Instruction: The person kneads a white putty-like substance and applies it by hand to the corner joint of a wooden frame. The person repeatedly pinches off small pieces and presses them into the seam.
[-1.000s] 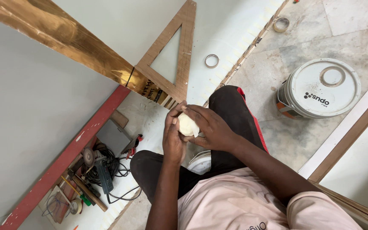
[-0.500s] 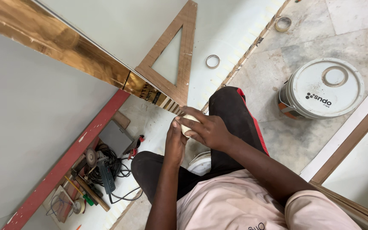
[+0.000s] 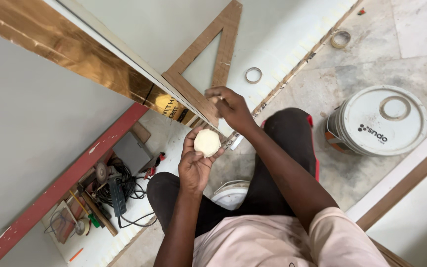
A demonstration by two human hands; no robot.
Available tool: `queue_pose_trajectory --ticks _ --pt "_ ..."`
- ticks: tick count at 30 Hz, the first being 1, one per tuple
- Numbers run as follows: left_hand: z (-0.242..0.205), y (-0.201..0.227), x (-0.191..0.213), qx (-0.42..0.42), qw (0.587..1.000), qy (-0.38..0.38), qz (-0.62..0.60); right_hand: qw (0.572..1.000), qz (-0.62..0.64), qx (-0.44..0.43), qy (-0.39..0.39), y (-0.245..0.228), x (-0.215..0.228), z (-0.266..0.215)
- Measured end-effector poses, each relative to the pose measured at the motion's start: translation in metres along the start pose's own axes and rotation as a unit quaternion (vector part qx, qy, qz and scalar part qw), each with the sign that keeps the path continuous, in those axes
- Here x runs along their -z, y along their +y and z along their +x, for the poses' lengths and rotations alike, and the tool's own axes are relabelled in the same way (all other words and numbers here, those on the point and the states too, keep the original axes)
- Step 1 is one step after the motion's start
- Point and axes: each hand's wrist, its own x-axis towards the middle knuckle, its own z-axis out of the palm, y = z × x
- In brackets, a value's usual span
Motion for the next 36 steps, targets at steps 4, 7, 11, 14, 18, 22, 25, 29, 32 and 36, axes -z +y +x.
queue_pose_trajectory --ticks 4,7,11,14,18,22,25,29,32,36 --pt "0.001 -0.012 0.009 0.02 0.999 0.035 0.007 0.992 0.053 0.001 -0.111 0.032 -0.014 0.037" --pt "0.007 -0.021 0.013 0.023 0.994 0.073 0.076 0.985 0.092 -0.041 -0.144 0.04 -0.023 0.046" --pt "0.015 -0.026 0.004 0.015 0.988 0.092 0.121 0.981 0.085 -0.065 -0.16 0.036 -0.023 0.045" --pt "0.02 -0.024 -0.013 -0.004 0.987 0.078 0.141 0.983 0.07 -0.044 -0.161 0.033 -0.025 0.046" --pt "0.02 -0.019 -0.025 -0.03 0.986 0.067 0.152 0.988 0.027 -0.019 -0.149 0.031 -0.027 0.044" --pt "0.017 -0.015 -0.022 -0.022 0.985 0.074 0.153 0.989 -0.001 -0.071 -0.13 0.032 -0.027 0.041" --pt "0.013 -0.014 -0.017 -0.031 0.983 0.074 0.164 0.989 -0.017 -0.086 -0.119 0.036 -0.028 0.037" --pt "0.012 -0.015 -0.013 -0.041 0.98 0.072 0.182 0.989 0.0 -0.081 -0.127 0.036 -0.027 0.037" --pt "0.014 -0.017 -0.012 -0.038 0.978 0.073 0.191 0.989 0.016 -0.075 -0.129 0.032 -0.027 0.035" --pt "0.016 -0.017 -0.012 -0.033 0.976 0.077 0.199 0.99 0.029 -0.059 -0.127 0.03 -0.029 0.032"
